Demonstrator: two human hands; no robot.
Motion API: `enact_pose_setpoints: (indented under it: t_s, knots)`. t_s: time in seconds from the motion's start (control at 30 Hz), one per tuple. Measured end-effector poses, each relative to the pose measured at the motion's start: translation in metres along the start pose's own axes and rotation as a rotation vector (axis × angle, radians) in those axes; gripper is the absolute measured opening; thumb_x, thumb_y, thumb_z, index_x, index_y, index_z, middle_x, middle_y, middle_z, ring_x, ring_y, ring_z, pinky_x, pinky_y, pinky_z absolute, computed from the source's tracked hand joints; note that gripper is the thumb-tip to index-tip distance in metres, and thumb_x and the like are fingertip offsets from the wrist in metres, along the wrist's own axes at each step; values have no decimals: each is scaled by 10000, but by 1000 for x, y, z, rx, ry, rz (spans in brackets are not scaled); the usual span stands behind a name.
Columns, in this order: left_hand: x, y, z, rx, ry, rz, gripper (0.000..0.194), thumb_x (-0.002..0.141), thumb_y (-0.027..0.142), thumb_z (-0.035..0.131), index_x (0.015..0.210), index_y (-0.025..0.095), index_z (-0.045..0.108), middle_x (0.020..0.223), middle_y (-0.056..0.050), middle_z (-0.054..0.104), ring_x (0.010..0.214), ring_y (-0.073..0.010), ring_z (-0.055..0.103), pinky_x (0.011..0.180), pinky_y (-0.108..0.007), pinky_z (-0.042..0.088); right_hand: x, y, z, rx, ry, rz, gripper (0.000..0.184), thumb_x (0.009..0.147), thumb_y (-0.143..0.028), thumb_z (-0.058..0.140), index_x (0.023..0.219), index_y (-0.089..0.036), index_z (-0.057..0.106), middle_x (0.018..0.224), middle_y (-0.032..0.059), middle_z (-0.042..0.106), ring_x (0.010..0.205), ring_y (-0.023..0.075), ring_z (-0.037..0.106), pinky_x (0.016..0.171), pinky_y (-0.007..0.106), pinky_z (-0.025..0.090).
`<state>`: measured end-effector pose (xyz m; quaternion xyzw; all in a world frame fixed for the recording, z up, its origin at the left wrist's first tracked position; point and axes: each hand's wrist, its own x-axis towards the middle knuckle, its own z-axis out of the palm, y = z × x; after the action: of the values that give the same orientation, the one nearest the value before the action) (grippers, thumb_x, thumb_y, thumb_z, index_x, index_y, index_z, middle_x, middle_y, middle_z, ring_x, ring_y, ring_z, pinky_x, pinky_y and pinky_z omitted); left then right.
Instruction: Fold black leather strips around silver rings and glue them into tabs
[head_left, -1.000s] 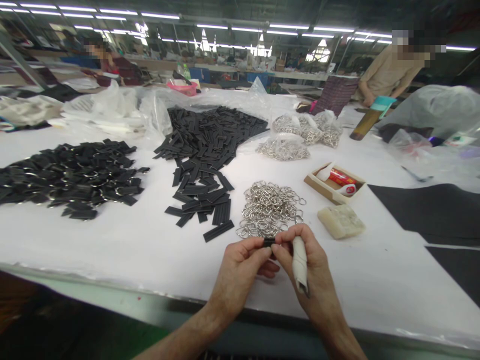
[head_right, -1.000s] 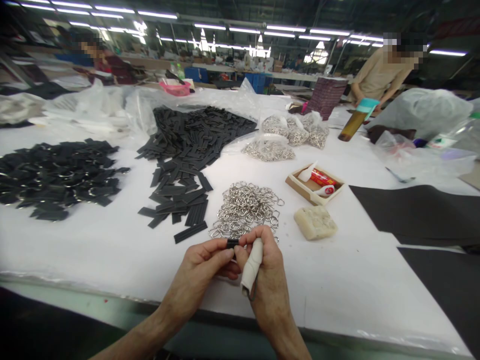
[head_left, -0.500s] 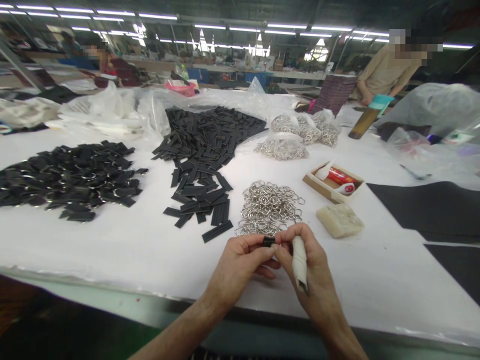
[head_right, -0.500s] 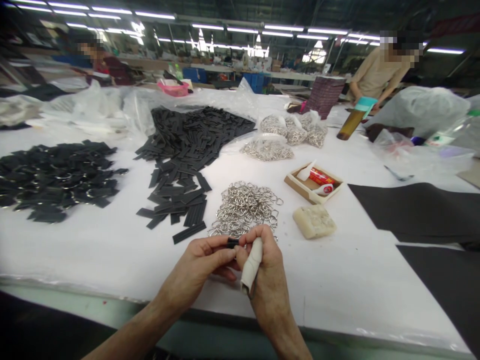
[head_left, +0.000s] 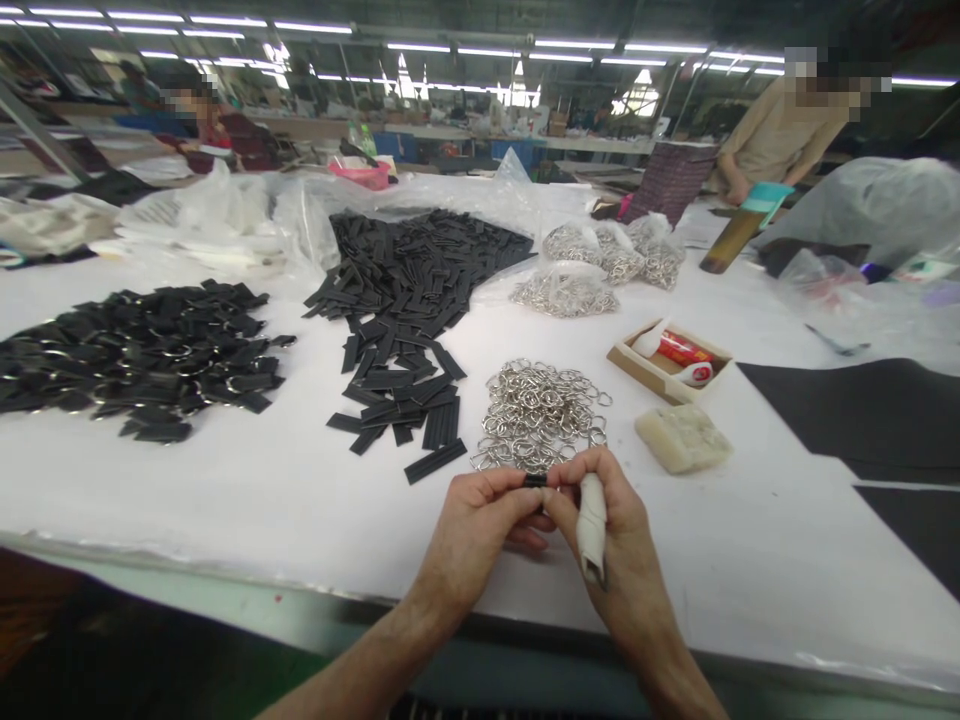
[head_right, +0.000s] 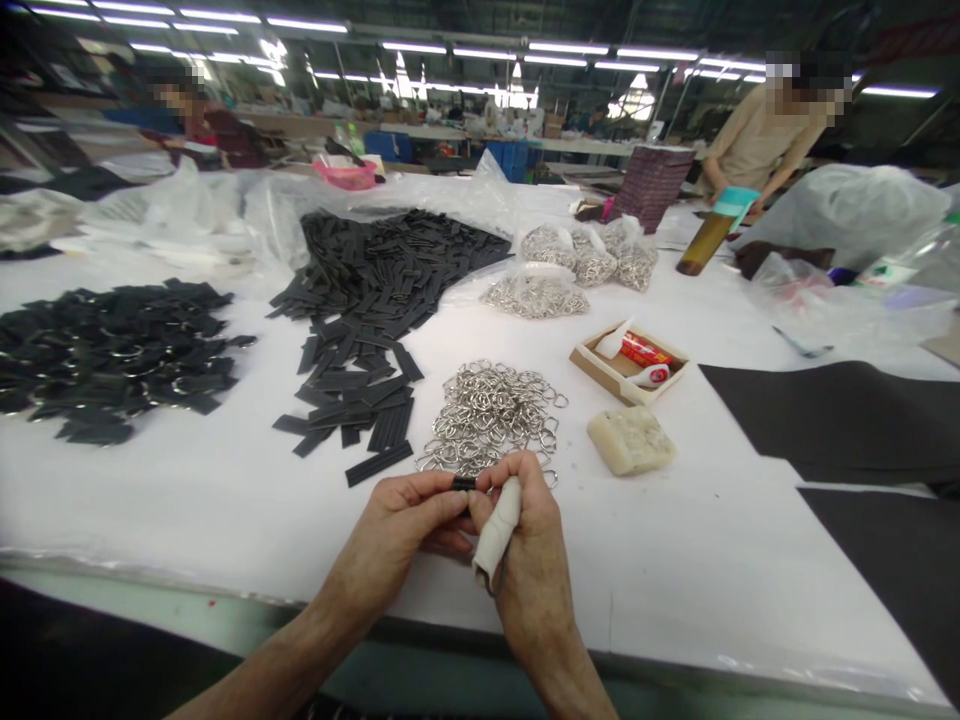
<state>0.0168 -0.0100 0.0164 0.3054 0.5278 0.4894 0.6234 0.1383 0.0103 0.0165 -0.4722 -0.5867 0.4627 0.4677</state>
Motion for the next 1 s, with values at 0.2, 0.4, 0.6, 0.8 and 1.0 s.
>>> enact_pose_setpoints:
  t_s: [0.2, 0.4, 0.6, 0.8, 1.0]
  knots:
    - [0, 0, -1, -7, -17, 2, 140, 758, 218, 608, 799, 103, 678, 733, -81, 699, 628, -173, 662, 620, -292, 553, -1, -2, 2, 50, 19, 42, 139, 768, -257, 612, 750, -219, 479, 729, -13, 565, 631, 131, 529, 520, 224, 441]
    - [1, -1, 1, -21, -17, 12, 146, 772, 227, 599, 805, 105, 672, 757, -88, 708, 633, -175, 669, 617, -294, 554, -1, -3, 4, 82, 41, 35, 155, 757, -253, 621, 741, -222, 470, 713, -20, 568, 650, 135, 545, 518, 223, 446]
    - [2, -2, 1, -26, 21, 20, 133, 764, 236, 617, 760, 114, 671, 685, -61, 697, 607, -173, 672, 621, -295, 559, -1, 0, 4, 78, 25, 58, 147, 780, -267, 610, 760, -221, 472, 772, -6, 587, 710, 145, 565, 573, 243, 469]
    - [4, -2, 1, -22, 17, 21, 137, 760, 230, 621, 777, 106, 674, 701, -66, 699, 630, -178, 676, 631, -297, 564, 1, 0, 4, 70, 25, 53, 157, 788, -268, 606, 746, -215, 465, 767, -5, 590, 696, 138, 557, 576, 235, 464]
    - [4, -2, 2, -50, 1, 0, 138, 767, 241, 625, 784, 110, 664, 771, -80, 713, 709, -199, 688, 659, -305, 562, 1, 0, 4, 66, 35, 47, 161, 791, -269, 597, 760, -220, 447, 757, -9, 571, 668, 132, 538, 555, 230, 467]
